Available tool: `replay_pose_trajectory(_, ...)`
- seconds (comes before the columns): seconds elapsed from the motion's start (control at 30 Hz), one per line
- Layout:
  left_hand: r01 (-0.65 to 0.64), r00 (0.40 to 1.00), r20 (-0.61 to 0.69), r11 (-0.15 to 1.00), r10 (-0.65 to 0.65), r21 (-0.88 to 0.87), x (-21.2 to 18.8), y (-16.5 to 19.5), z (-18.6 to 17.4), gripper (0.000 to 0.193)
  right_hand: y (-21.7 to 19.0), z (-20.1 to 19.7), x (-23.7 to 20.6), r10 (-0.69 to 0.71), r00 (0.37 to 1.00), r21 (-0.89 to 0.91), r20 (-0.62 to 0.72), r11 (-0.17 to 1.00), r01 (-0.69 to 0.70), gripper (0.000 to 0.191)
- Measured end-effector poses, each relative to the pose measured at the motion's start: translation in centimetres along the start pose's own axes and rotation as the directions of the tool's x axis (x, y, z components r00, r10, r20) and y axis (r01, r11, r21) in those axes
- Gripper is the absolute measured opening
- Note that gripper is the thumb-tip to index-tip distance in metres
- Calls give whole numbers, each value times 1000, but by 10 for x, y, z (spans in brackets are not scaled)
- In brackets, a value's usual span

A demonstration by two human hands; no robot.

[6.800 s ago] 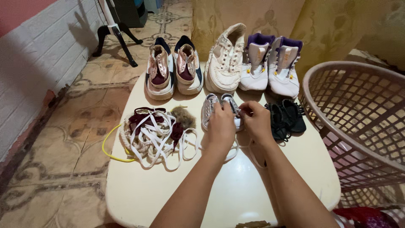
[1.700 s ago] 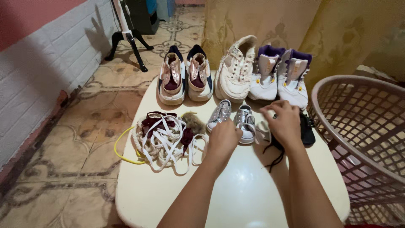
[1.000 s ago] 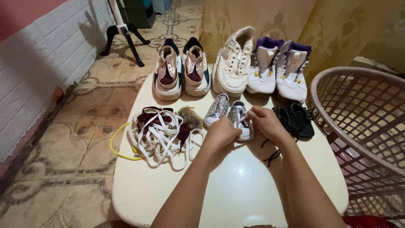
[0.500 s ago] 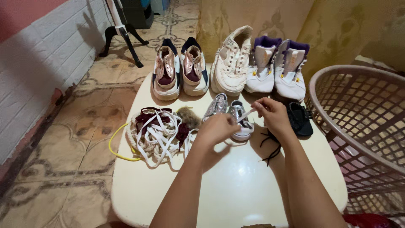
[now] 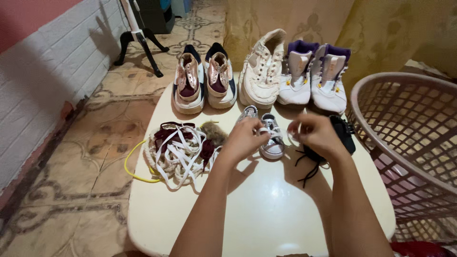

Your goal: The person sits on the floor at a small table with several pairs of shoes and loose laces. They pull the laces out of a pair of small silver sneakers, then thread the laces back through the eyelets and tie them, handling the shoes one at a time.

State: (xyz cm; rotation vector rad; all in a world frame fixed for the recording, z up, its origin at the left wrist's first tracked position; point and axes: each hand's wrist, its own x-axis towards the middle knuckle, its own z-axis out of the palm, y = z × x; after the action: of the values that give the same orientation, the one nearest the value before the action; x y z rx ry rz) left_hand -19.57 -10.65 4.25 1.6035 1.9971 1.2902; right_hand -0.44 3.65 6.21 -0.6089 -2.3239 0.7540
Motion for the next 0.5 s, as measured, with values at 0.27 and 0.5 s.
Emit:
replay_pose_trajectory(0.27, 57, 998, 8, 968, -57, -245, 2, -1, 3, 25, -4, 17, 1, 305, 936, 80, 177, 943, -323, 18)
replay_pose_trajectory(0.5, -22, 998, -61, 994, 16, -104, 1, -2, 5, 23, 1, 18, 2, 322, 929, 312, 185, 877, -366, 13)
